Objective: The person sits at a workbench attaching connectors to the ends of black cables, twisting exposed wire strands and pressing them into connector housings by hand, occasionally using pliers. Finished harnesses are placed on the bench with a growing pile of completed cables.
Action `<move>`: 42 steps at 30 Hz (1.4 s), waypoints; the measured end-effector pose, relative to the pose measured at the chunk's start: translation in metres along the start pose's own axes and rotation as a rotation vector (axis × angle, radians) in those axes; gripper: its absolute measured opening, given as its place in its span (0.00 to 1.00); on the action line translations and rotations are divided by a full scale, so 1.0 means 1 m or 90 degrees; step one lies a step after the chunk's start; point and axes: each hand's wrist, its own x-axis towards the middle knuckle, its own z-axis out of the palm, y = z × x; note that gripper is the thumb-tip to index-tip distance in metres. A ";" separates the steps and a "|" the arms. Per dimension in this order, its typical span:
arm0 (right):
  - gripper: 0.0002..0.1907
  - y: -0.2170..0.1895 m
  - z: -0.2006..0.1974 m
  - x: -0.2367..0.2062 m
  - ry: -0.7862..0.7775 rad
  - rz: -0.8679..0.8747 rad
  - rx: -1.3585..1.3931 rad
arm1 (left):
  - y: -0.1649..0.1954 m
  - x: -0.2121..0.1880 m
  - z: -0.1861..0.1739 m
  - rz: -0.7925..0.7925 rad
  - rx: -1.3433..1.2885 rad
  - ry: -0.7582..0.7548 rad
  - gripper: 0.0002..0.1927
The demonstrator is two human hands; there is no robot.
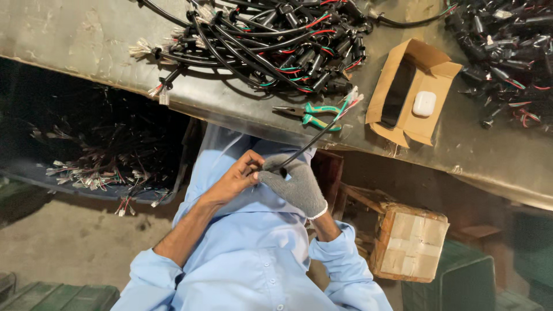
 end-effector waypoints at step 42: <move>0.12 -0.006 -0.029 0.012 0.088 -0.074 -0.120 | 0.022 0.010 -0.004 0.286 0.640 0.124 0.14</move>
